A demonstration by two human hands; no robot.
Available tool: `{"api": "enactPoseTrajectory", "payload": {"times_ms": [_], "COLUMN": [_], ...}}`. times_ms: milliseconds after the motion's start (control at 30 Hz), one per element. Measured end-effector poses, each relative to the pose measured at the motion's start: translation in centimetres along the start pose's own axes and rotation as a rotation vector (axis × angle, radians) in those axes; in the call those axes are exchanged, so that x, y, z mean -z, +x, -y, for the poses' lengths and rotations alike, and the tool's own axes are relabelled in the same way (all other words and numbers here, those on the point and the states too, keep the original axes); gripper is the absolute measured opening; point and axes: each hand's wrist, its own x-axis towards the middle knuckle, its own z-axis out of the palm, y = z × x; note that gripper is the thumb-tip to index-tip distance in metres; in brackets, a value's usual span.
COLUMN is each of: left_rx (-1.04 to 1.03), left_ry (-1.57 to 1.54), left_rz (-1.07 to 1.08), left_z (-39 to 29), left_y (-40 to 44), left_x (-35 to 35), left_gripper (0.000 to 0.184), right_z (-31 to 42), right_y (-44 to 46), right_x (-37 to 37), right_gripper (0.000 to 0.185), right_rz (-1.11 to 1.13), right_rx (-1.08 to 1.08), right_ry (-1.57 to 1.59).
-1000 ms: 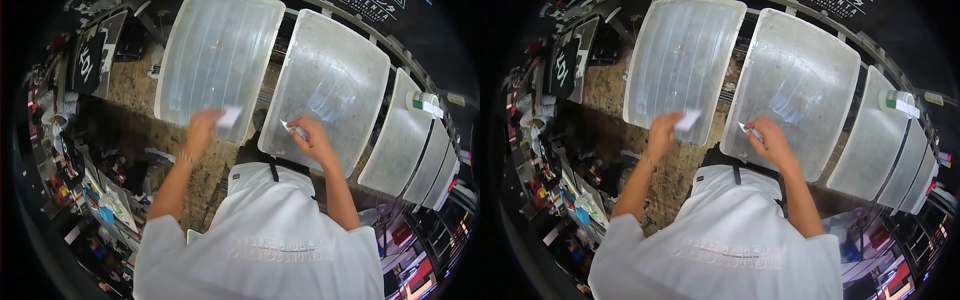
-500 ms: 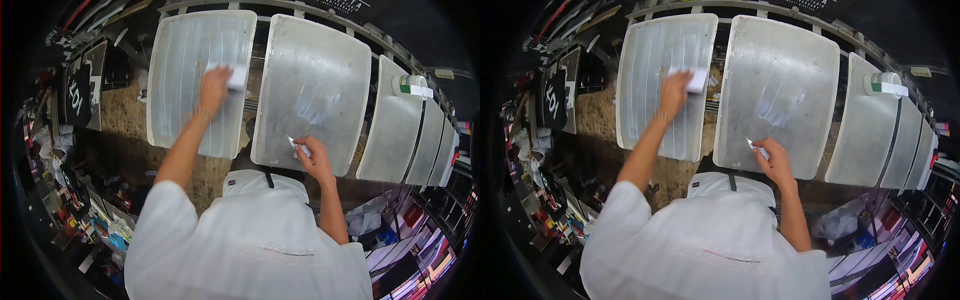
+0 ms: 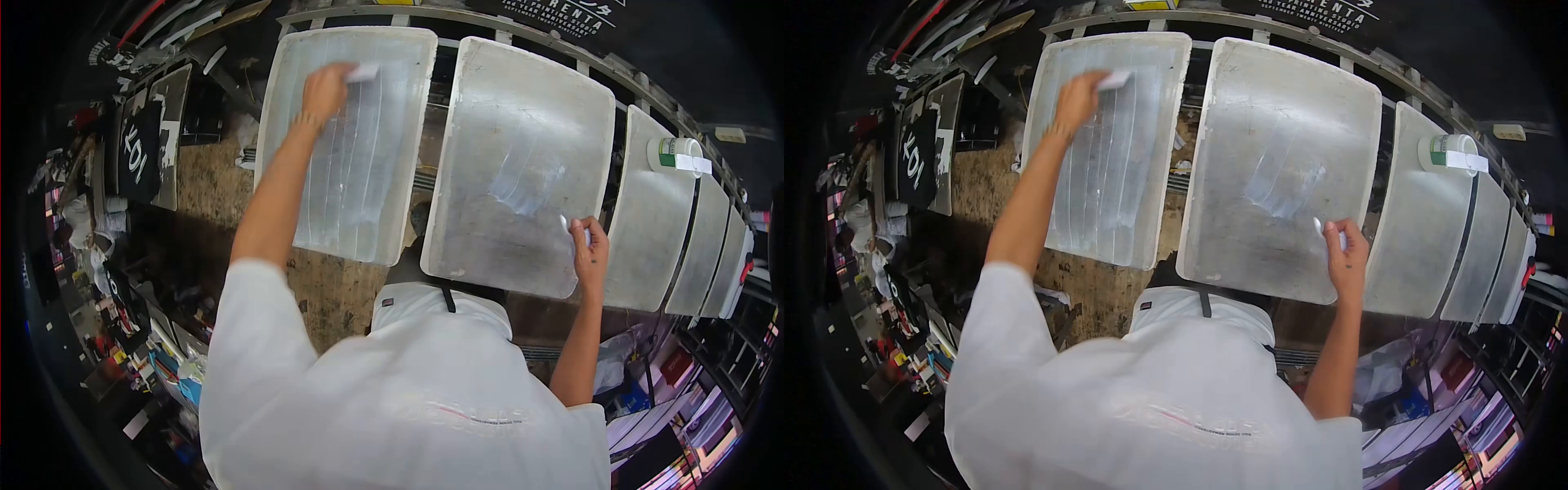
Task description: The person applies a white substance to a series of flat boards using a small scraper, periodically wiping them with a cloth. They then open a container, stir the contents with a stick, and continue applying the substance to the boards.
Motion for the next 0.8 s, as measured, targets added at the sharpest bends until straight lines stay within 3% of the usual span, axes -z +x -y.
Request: {"api": "enactPoseTrajectory", "payload": {"times_ms": [100,200,300,400,500,600,733,800], "left_rx": [0.077,0.09,-0.009,-0.017,0.101,0.187,0.254,0.196], "left_ry": [0.105,0.053,0.017,-0.021,0.041,0.014,-0.141,-0.142], "left_rz": [0.025,0.06,0.121,0.117,0.169,0.324,0.443,0.336], "left_z": [2.9,3.0,1.2,-1.8,-7.2,-10.6,-11.3,-11.5], "left_y": [7.4,6.8,0.1,-12.9,-27.0,-36.3,-37.2,-31.7], "left_x": [-1.9,-2.9,-0.9,0.8,3.3,6.6,9.6,9.4], "left_gripper": [0.043,0.041,0.039,0.043,0.056,0.048,0.053,0.057], "right_z": [1.2,1.2,-0.1,1.6,3.3,4.1,5.5,5.9], "right_y": [-0.6,-1.8,-2.5,-1.7,-0.6,0.5,0.7,0.1], "right_x": [-0.2,-1.3,-3.3,-6.0,-8.7,-10.7,-11.7,-11.6], "right_gripper": [0.027,0.029,0.03,0.029,0.03,0.029,0.025,0.025], "right_rz": [0.033,0.063,0.126,0.212,0.285,0.352,0.409,0.399], "right_rx": [-0.042,-0.096,0.005,0.008,0.082,0.147,0.189,0.179], "right_ry": [-0.095,-0.108,-0.139,-0.112,-0.116,-0.083,-0.05,-0.051]}}
